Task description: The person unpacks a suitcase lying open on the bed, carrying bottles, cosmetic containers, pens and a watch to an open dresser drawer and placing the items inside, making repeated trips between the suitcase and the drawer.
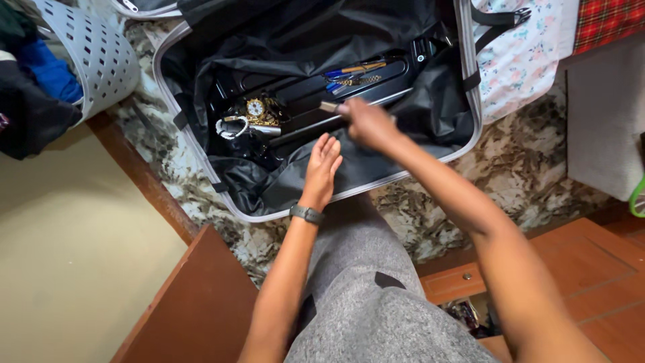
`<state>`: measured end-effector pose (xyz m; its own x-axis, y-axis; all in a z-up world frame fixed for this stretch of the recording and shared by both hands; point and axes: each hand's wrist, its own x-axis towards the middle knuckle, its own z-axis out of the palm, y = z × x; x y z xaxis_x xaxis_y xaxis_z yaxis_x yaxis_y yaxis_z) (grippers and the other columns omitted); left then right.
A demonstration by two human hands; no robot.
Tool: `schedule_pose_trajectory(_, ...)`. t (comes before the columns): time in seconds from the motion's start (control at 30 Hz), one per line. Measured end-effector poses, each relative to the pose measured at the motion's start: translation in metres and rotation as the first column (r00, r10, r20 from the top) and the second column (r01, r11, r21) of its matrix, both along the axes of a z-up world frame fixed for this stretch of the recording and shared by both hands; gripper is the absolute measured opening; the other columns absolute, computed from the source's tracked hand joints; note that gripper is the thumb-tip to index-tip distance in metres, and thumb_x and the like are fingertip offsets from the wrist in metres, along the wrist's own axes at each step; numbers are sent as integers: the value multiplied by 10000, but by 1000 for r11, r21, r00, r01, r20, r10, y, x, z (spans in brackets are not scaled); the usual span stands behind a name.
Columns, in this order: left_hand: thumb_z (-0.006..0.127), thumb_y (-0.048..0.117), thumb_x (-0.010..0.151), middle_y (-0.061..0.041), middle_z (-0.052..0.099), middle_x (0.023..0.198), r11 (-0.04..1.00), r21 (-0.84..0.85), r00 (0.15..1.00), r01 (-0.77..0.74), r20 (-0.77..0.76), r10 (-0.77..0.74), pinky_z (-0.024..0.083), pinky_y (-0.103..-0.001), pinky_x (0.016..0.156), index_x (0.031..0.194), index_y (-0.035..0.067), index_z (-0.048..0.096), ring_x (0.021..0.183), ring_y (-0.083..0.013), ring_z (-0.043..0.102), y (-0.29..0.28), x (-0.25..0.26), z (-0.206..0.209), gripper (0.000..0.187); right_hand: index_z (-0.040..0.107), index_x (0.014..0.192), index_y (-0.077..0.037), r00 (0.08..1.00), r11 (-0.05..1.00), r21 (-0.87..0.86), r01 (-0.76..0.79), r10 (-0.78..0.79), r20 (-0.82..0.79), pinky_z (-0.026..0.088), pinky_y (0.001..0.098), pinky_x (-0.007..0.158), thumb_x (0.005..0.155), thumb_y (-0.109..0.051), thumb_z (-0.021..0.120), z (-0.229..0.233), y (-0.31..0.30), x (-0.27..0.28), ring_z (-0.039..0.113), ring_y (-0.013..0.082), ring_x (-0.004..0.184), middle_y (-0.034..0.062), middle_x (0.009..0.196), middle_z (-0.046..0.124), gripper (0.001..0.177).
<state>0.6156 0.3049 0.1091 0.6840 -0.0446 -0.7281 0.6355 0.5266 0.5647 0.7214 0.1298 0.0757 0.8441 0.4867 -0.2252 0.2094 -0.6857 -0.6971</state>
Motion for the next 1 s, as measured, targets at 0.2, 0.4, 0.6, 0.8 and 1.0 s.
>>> schedule_pose_trajectory(0.2,728,272,1008,-23,575,818,919,-69,919,-388,-113,379,575,-366,742,974,78,562,738,-175,587,14,5,-21,258,671,1142,-12,942,885,434,166,-12,-336,561,384,837,942,-239,736,16,8,-15,692,247,931,111,1013,671,309)
schedule_pose_trajectory(0.4,673,281,974,21,466,691,935,14,923,-355,-155,353,452,-310,575,864,139,514,603,-119,460,47,-12,2,240,698,966,-97,29,129,-17,992,-346,-938,612,347,716,960,-321,698,-124,-15,62,699,153,763,20,849,704,224)
schedule_pose_trajectory(0.6,674,283,1009,20,474,718,895,4,880,-446,-181,439,454,-312,613,855,135,498,650,-131,479,75,-44,16,277,664,927,-92,-266,-142,-231,963,-328,-907,630,396,648,959,-355,698,-186,-5,92,644,183,691,38,786,656,267)
schedule_pose_trajectory(0.8,663,291,991,20,475,706,905,-46,885,-423,-236,402,468,-317,630,818,144,500,642,-129,485,105,-66,22,280,644,940,-106,-167,-109,-134,985,-417,-893,600,438,604,959,-374,673,-125,3,55,658,212,649,41,750,649,270)
schedule_pose_trajectory(1.0,699,326,1013,-18,544,738,969,-97,963,-226,-172,208,505,-323,666,843,103,539,694,-153,546,105,-63,44,324,656,1051,-112,322,159,283,946,-340,-884,604,318,654,998,-368,628,-38,-10,-87,712,136,746,14,909,727,263)
